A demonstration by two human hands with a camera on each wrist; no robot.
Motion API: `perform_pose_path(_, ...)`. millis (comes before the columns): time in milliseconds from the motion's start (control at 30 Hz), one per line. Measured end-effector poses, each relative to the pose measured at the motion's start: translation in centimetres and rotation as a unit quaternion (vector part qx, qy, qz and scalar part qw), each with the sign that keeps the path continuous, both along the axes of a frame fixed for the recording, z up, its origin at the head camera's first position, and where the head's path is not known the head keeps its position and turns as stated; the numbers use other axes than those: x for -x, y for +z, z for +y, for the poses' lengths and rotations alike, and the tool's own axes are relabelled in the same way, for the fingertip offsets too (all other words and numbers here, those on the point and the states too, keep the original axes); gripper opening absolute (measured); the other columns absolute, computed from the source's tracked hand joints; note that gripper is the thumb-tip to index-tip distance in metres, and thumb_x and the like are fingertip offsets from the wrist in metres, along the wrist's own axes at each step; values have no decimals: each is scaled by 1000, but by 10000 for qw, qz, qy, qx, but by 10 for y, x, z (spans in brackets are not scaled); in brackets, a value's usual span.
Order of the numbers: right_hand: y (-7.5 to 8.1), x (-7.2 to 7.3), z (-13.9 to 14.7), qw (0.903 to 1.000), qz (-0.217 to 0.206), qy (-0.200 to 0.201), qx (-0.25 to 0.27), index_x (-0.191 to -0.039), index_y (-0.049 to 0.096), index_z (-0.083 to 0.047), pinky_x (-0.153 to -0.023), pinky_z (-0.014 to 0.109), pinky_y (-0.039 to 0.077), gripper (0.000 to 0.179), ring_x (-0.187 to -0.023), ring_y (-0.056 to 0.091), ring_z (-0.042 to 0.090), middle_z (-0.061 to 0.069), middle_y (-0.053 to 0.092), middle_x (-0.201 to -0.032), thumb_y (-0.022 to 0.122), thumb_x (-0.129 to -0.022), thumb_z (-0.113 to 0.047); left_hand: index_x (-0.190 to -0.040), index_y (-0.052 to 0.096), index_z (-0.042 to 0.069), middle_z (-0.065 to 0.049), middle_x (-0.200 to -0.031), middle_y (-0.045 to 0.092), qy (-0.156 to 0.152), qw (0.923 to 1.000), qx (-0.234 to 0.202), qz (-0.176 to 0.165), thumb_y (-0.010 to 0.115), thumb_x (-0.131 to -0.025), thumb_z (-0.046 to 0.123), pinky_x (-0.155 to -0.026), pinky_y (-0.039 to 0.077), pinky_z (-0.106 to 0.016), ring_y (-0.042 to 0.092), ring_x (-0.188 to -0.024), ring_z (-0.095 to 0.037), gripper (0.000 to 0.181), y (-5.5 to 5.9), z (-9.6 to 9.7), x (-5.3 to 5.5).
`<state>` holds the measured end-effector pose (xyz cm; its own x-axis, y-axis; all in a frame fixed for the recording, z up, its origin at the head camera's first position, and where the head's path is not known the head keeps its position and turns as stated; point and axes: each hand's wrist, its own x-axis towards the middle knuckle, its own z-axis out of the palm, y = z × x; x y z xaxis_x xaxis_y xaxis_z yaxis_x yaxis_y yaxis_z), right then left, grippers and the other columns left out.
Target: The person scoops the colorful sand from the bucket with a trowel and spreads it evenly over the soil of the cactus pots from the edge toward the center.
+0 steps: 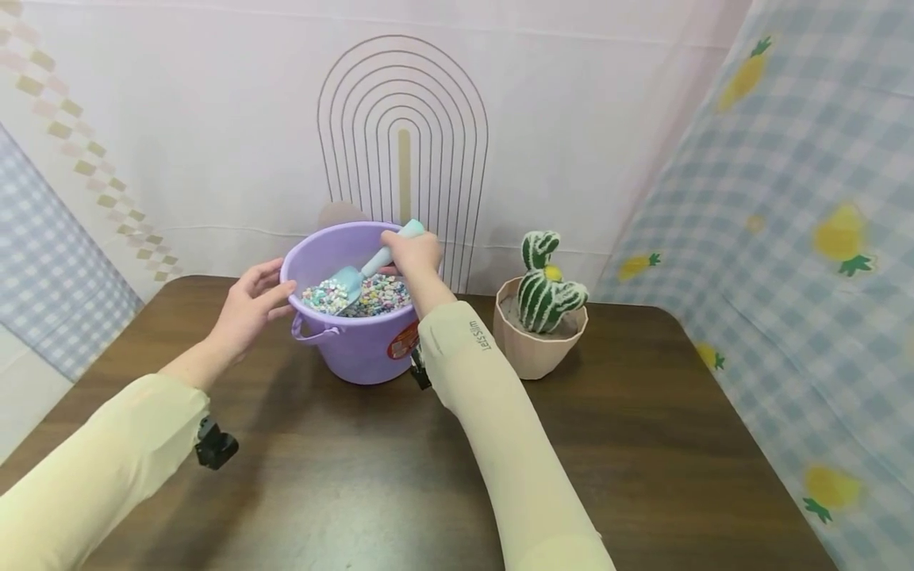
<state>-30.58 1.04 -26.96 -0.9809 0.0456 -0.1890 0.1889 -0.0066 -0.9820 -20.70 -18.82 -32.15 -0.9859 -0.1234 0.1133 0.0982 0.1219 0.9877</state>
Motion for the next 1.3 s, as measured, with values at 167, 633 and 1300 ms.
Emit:
perform_pose_path(167,2,-1,4,9994,71,-204,272,-104,52,2,-58,29,59,29,-43,60,14,13,61,-84,61,-77,-5,-145,25,1,-22,-146,34,-42,10000,-51,42,53,-94,17,-81,52,-13,51,-104,-5,61,1,2,3)
perform_pose_path(633,16,5,17,9902,-76,-551,1279,-95,47,-4,-48,21,55,20,-51,63,16,9,59,-80,61,-80,-4,-144,26,0,-21,-146,35,78,9998,-168,45,53,-93,15,-80,53,-13,51,-97,0,60,2,7,12)
perform_pose_path(1300,19,10,51,9805,-161,-1043,1655,-83,53,-6,-54,22,57,7,-62,63,17,10,60,-81,60,-81,-5,-148,20,4,-18,-151,28,9,9999,4,-140,50,-95,18,-93,50,-22,43,-126,-25,62,0,4,16)
